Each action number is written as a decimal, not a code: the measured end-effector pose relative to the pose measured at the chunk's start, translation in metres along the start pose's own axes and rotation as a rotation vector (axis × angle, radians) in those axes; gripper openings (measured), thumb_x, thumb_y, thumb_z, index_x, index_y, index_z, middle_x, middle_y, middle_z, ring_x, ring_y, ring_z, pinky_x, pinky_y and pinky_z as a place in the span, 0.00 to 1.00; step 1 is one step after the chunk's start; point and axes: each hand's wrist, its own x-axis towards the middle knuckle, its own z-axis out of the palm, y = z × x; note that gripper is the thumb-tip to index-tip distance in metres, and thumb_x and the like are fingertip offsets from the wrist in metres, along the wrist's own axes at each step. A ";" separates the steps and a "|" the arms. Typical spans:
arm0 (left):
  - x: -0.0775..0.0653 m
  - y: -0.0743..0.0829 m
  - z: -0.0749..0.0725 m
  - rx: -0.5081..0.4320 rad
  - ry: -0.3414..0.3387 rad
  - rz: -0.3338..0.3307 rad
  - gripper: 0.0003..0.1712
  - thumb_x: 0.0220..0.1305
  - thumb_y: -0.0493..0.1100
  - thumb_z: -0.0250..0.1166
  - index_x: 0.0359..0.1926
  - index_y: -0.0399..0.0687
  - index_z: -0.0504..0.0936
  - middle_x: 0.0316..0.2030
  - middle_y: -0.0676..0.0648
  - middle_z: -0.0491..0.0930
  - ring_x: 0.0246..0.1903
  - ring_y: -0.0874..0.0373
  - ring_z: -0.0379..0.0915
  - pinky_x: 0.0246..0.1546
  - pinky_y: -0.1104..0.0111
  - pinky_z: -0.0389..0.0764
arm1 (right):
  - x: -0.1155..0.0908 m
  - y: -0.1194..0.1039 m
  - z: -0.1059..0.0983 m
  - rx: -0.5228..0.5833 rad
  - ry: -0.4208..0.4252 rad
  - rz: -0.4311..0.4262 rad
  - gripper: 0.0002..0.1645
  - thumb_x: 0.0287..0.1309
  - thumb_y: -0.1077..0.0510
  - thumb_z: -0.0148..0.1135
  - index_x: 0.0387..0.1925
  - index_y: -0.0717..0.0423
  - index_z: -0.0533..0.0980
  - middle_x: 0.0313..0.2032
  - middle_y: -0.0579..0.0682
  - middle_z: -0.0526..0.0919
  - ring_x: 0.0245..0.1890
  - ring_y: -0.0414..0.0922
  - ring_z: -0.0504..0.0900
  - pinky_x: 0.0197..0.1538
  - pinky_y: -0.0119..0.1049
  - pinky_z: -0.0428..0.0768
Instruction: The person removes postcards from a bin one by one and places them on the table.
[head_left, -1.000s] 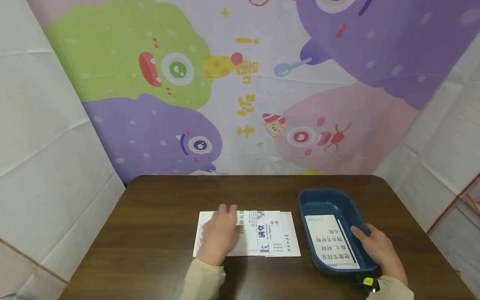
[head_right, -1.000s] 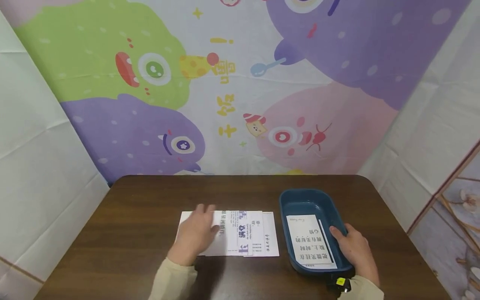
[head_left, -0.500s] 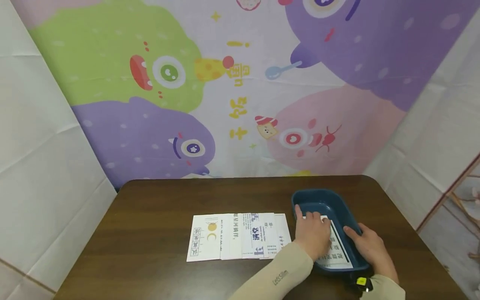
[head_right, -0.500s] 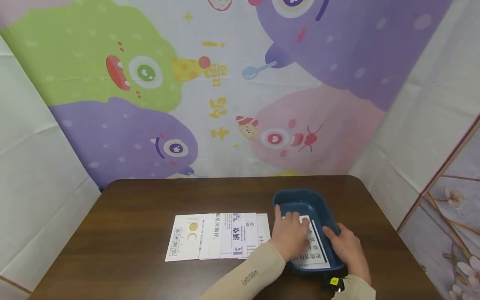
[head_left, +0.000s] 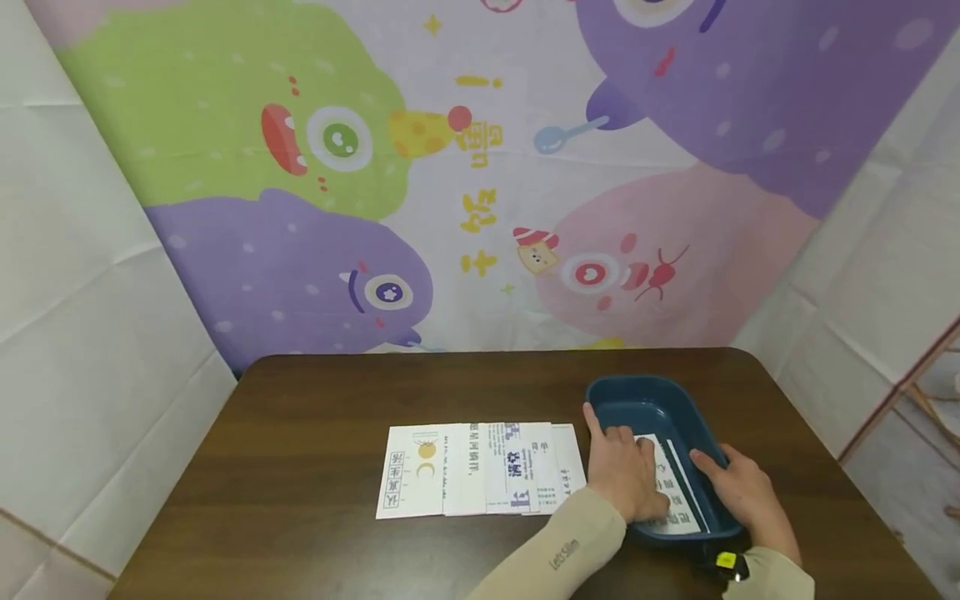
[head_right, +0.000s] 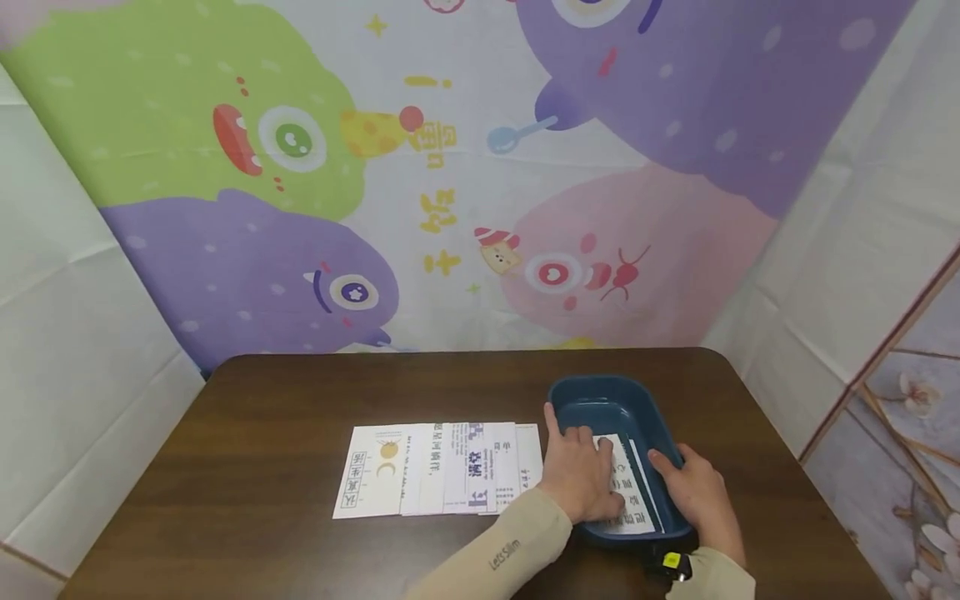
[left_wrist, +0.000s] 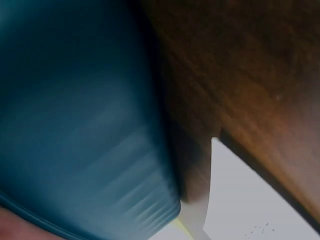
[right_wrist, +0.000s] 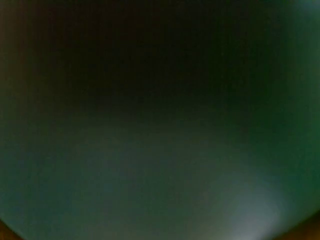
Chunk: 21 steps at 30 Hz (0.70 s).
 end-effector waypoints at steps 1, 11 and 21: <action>0.000 0.000 0.000 -0.002 0.004 -0.001 0.49 0.48 0.83 0.48 0.65 0.62 0.69 0.57 0.51 0.76 0.58 0.52 0.69 0.63 0.27 0.34 | 0.000 0.000 0.000 0.002 0.001 0.003 0.49 0.68 0.33 0.43 0.63 0.76 0.58 0.52 0.79 0.73 0.46 0.65 0.76 0.49 0.63 0.74; 0.005 -0.001 0.008 -0.106 0.086 -0.022 0.43 0.51 0.76 0.55 0.61 0.58 0.71 0.58 0.49 0.74 0.59 0.52 0.66 0.65 0.30 0.37 | 0.001 0.002 0.001 0.017 -0.028 0.051 0.54 0.66 0.29 0.41 0.64 0.77 0.56 0.54 0.80 0.70 0.48 0.67 0.74 0.53 0.67 0.71; 0.001 -0.002 0.014 -0.285 0.347 -0.004 0.35 0.51 0.57 0.71 0.59 0.57 0.70 0.50 0.50 0.80 0.51 0.57 0.76 0.71 0.52 0.55 | 0.001 0.002 0.002 0.007 -0.044 0.073 0.55 0.67 0.28 0.40 0.66 0.77 0.53 0.58 0.81 0.65 0.52 0.70 0.70 0.57 0.69 0.68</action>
